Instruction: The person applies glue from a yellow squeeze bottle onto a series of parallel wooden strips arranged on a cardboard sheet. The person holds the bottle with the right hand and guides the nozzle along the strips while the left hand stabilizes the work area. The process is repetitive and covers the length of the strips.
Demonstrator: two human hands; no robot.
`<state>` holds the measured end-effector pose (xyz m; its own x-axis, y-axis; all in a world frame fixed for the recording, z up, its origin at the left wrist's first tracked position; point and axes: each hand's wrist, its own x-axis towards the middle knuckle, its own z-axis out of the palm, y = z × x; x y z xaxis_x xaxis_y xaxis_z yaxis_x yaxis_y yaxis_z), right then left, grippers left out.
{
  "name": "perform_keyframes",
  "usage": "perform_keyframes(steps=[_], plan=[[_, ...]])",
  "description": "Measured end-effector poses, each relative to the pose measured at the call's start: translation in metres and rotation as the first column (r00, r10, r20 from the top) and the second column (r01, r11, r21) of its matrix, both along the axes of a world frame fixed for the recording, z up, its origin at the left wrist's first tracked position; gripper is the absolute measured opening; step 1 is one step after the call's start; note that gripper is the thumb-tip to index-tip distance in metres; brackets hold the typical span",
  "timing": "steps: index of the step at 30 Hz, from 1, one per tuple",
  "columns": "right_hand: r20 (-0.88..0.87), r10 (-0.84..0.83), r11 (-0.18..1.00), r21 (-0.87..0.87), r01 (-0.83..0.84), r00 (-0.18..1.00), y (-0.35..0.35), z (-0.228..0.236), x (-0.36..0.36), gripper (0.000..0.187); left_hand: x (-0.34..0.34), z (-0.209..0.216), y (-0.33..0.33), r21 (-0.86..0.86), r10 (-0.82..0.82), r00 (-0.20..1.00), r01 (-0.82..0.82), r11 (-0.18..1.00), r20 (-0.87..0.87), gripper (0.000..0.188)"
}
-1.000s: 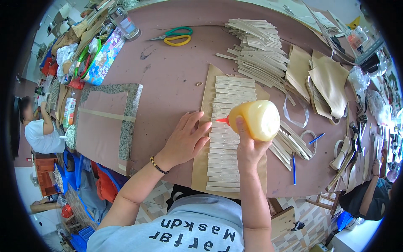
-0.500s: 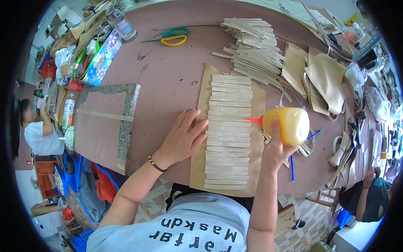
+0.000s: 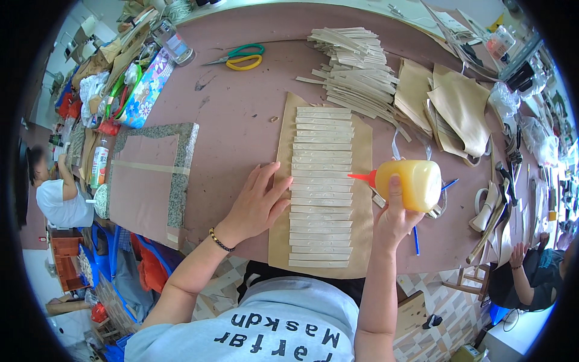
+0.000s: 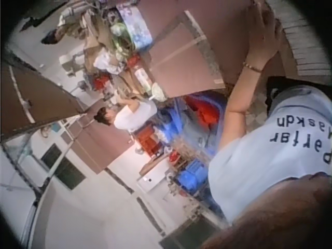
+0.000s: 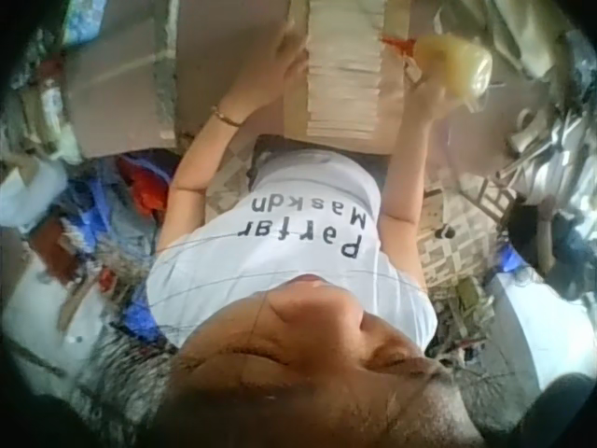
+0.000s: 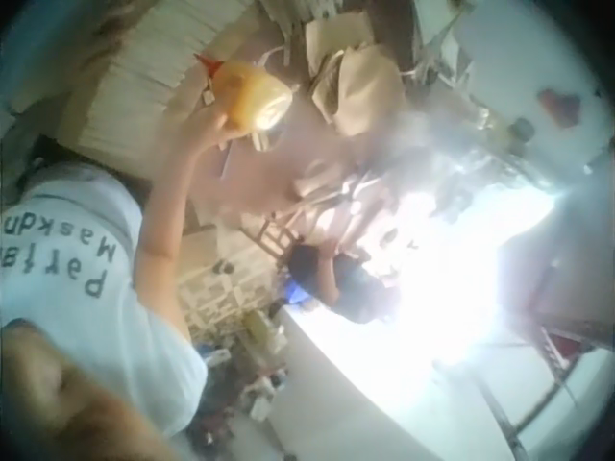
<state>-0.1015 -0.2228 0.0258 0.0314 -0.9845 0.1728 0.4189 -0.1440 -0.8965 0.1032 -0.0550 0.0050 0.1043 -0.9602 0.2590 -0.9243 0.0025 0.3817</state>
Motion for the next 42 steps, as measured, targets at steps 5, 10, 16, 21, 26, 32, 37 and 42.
perform_keyframes(steps=[5, 10, 16, 21, 26, 32, 37, 42], plan=[[-0.094, -0.013, 0.999, -0.038, 0.01, 0.995, -0.001, -0.005, -0.001, 0.039, -0.001, -0.002, 0.0, 0.001, 0.006, 1.0, -0.006, 1.0, 0.007, 0.047], [-0.034, 0.018, 1.0, -0.008, -0.018, 0.999, 0.006, -0.002, 0.012, 0.037, -0.001, -0.001, 0.0, 0.002, 0.01, 1.0, -0.01, 1.0, 0.012, 0.047], [-0.058, 0.075, 0.997, 0.003, -0.075, 0.995, 0.019, -0.006, 0.033, 0.036, -0.001, -0.003, 0.0, -0.011, 0.013, 1.0, -0.013, 1.0, 0.006, 0.046], [-0.214, 0.121, 0.989, -0.056, -0.136, 0.969, 0.022, -0.017, 0.044, 0.04, -0.001, -0.004, -0.001, -0.013, 0.01, 1.0, -0.01, 1.0, 0.011, 0.045], [-0.263, 0.157, 0.986, -0.004, -0.164, 0.952, 0.035, -0.011, 0.06, 0.041, -0.001, -0.002, 0.0, -0.006, 0.016, 1.0, -0.016, 1.0, 0.013, 0.044], [-0.224, 0.148, 0.988, -0.016, -0.155, 0.963, 0.038, -0.016, 0.066, 0.039, -0.001, -0.003, 0.0, -0.01, 0.017, 1.0, -0.017, 1.0, 0.008, 0.043], [-0.181, 0.169, 0.985, -0.007, -0.174, 0.969, 0.037, -0.01, 0.063, 0.04, 0.0, -0.002, -0.001, -0.018, 0.012, 1.0, -0.012, 1.0, -0.015, 0.043], [-0.188, 0.177, 0.982, -0.031, -0.186, 0.966, 0.038, -0.01, 0.069, 0.04, 0.0, -0.002, 0.0, -0.011, 0.016, 1.0, -0.016, 1.0, 0.001, 0.041]])
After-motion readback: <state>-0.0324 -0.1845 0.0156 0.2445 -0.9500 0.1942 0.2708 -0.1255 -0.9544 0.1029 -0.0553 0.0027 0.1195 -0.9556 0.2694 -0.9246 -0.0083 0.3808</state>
